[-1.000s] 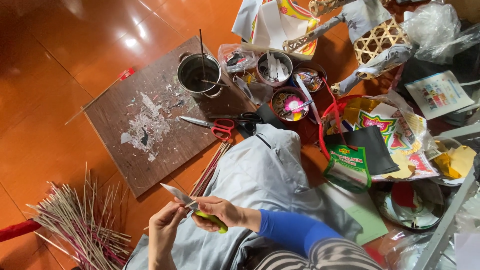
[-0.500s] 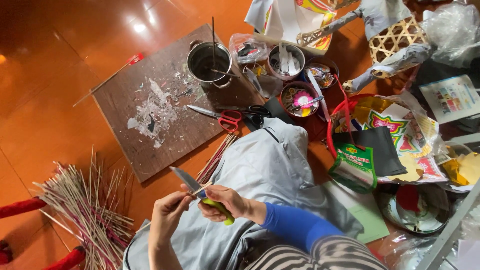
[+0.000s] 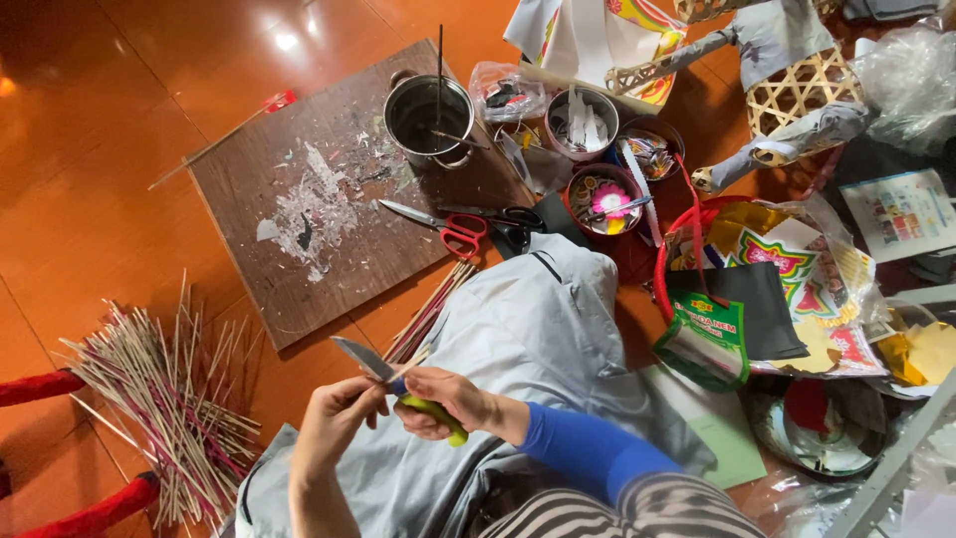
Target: Shaving thin wooden sticks with a small knife to prepare them for a manual craft.
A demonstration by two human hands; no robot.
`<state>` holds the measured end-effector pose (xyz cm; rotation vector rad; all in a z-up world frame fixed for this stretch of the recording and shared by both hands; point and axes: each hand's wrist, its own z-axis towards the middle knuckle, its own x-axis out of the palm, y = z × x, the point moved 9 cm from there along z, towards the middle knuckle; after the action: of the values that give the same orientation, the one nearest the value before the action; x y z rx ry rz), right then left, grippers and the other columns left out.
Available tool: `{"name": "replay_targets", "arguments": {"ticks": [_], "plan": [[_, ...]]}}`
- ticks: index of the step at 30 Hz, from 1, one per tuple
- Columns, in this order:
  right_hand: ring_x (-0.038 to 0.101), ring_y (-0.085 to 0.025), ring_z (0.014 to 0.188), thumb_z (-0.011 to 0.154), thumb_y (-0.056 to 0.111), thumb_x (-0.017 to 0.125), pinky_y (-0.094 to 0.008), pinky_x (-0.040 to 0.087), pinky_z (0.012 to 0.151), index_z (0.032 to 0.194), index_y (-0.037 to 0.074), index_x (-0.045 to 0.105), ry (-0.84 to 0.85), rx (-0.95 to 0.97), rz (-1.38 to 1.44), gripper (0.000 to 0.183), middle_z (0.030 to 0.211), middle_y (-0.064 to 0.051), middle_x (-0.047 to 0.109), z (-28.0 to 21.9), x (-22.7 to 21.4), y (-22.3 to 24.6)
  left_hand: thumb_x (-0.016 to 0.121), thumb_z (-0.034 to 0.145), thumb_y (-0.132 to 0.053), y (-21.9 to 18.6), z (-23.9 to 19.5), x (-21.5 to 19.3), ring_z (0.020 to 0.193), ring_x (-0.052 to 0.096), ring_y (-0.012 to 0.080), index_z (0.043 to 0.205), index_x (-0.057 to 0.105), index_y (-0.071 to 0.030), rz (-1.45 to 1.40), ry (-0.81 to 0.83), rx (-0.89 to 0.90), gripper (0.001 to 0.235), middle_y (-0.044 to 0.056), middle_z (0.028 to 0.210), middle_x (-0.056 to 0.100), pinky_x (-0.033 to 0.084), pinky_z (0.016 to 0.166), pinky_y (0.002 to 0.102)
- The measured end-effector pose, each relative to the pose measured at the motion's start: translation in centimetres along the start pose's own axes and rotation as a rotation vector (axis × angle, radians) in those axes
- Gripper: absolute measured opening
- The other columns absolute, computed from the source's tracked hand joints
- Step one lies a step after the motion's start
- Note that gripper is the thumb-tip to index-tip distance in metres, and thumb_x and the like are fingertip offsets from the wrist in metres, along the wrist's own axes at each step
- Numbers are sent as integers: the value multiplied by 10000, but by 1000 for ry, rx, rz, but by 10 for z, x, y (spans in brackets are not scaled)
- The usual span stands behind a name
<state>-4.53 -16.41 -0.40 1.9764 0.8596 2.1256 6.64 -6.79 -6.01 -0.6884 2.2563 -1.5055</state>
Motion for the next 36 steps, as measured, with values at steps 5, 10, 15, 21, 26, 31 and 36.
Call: {"name": "replay_targets", "arguments": {"ticks": [5,10,15,21,26,31,36], "plan": [[338,-72,550,1136,502,440,-210,325,495,1673,148,287,54,-48,72,661,715,12,371,-3,18,11,684,940,-135,-15,-13,0,533,455,61,981,820,3,42,-87,-79,198,5,643,642,338,467,229],[329,-62,538,1133,493,422,-207,327,487,1688,181,280,33,-47,74,652,698,26,355,-2,15,7,684,948,-126,-3,-10,0,557,406,43,975,827,12,23,-150,-46,200,-13,650,607,290,475,222],[329,-61,558,1146,459,416,-200,321,493,1668,200,296,-2,16,130,595,721,31,361,1,4,-9,694,939,-113,-5,-4,7,538,492,71,918,802,40,-46,-140,-94,189,25,648,649,348,473,236],[317,-60,555,1180,467,412,-198,308,493,1617,147,338,75,-18,146,547,712,21,363,-1,-8,-8,662,938,-142,-24,-10,2,503,504,63,933,819,-5,17,-75,-118,209,29,623,673,370,447,230],[325,-45,521,1134,452,402,-195,309,460,1604,230,359,69,21,190,522,676,37,365,5,17,-3,671,969,-143,-8,-7,2,492,405,51,916,814,21,5,-136,-120,224,25,616,621,279,437,235],[327,-49,545,1182,439,407,-204,310,489,1491,104,353,32,42,181,459,689,28,367,3,-14,-20,682,985,-142,2,-2,0,504,481,54,884,778,54,-70,-101,-63,241,20,638,658,335,446,231],[336,-52,515,1140,456,437,-197,321,464,1493,202,407,41,30,195,435,695,23,372,7,13,1,649,980,-180,8,-10,-8,484,410,62,960,835,23,12,-161,-173,277,32,606,616,291,434,234]]}}
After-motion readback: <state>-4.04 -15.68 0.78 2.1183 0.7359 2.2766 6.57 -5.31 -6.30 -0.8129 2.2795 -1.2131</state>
